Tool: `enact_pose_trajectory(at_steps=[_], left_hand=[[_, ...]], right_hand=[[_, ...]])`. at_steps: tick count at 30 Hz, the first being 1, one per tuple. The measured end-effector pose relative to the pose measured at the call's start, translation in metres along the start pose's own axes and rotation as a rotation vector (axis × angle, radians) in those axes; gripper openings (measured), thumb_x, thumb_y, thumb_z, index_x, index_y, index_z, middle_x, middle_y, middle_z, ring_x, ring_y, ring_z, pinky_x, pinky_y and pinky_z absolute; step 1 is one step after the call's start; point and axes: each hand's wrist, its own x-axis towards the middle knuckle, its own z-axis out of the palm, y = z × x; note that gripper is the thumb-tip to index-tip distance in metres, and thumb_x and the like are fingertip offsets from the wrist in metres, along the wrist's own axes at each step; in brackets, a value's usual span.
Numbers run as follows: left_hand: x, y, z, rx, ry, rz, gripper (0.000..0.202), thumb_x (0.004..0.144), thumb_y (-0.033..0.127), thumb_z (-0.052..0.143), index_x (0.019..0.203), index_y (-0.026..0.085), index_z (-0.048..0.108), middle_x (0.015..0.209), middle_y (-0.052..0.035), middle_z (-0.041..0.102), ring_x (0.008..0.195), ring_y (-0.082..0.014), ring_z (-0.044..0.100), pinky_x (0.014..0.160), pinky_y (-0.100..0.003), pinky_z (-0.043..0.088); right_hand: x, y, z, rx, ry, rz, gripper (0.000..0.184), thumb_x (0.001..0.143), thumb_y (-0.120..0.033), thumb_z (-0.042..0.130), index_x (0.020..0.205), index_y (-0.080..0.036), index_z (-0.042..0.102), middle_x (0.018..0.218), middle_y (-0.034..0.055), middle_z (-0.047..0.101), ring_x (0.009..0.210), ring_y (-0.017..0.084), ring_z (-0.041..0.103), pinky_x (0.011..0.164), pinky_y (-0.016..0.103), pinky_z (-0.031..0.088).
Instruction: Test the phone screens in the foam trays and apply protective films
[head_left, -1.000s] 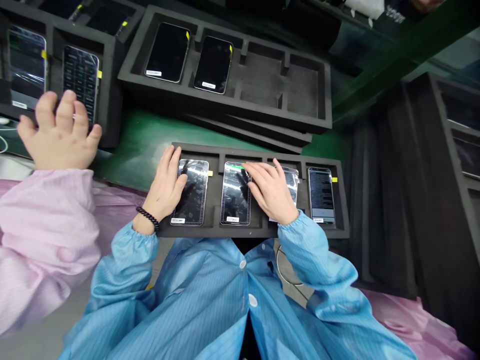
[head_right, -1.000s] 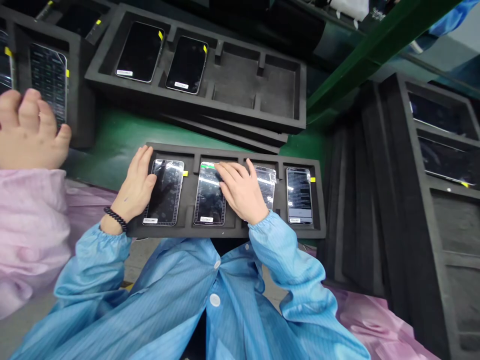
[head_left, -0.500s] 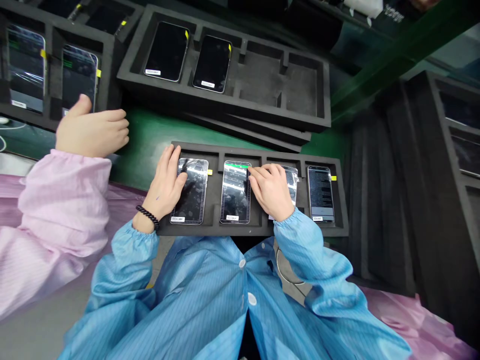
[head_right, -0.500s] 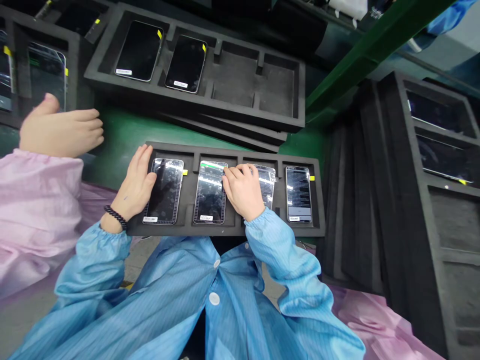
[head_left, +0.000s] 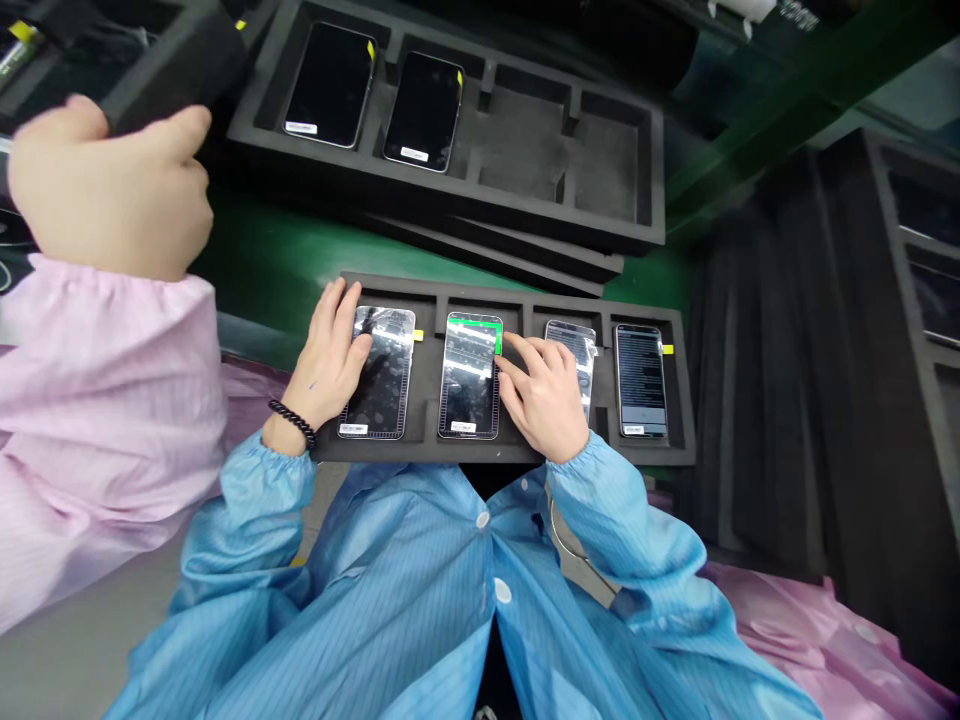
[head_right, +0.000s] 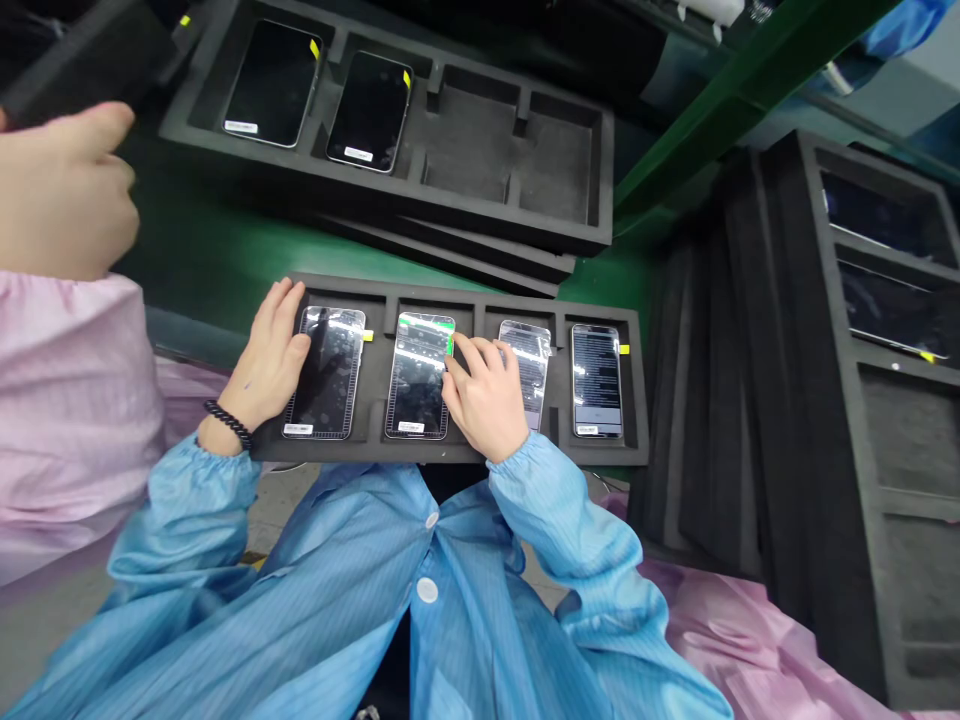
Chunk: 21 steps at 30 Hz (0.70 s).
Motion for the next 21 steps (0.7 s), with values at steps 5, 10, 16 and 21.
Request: enact_pose_trajectory(at_steps=[5,10,16,21], left_hand=[[0.0,-0.002,-0.001,0.0,-0.003,0.0,0.072,0.102,0.058,0.02,0.159,0.014,0.024,0.167,-0.0165,0.02,0.157,-0.028,0.013,0.129,-0.049,0.014],[0.0,-0.002,-0.001,-0.006,0.0,0.004,0.069,0.103,0.056,0.023,0.16,0.017,0.024,0.167,-0.0147,0.021,0.157,-0.028,0.014,0.13,-0.048,0.014],[0.0,-0.004,-0.001,-0.001,-0.006,-0.003,0.067,0.103,0.055,0.023,0.16,0.02,0.024,0.168,-0.0121,0.019,0.158,-0.0278,0.013,0.13,-0.048,0.014],[0.0,0.01,-0.006,0.091,-0.025,0.025,0.072,0.101,0.057,0.027,0.16,0.016,0.022,0.167,-0.017,0.021,0.157,-0.0339,0.011,0.128,-0.059,0.004]], right_hand=[[-0.017,-0.009,-0.005,0.018,0.006,-0.011,0.028,0.099,-0.024,0.049,0.108,-0.017,0.075,0.137,0.0082,0.065,0.117,0.025,0.055,0.106,0.045,0.038],[-0.032,-0.02,-0.012,0.05,-0.004,-0.015,0.025,0.097,-0.021,0.052,0.104,-0.017,0.076,0.136,0.0082,0.066,0.115,0.025,0.056,0.107,0.046,0.039],[-0.049,-0.033,-0.02,0.122,-0.029,-0.04,0.024,0.093,-0.018,0.053,0.092,-0.02,0.077,0.133,0.0071,0.068,0.113,0.024,0.059,0.106,0.046,0.04],[-0.047,-0.025,-0.027,0.213,-0.035,-0.045,0.029,0.095,-0.019,0.053,0.076,-0.021,0.074,0.126,0.0047,0.072,0.109,0.023,0.059,0.104,0.044,0.042]])
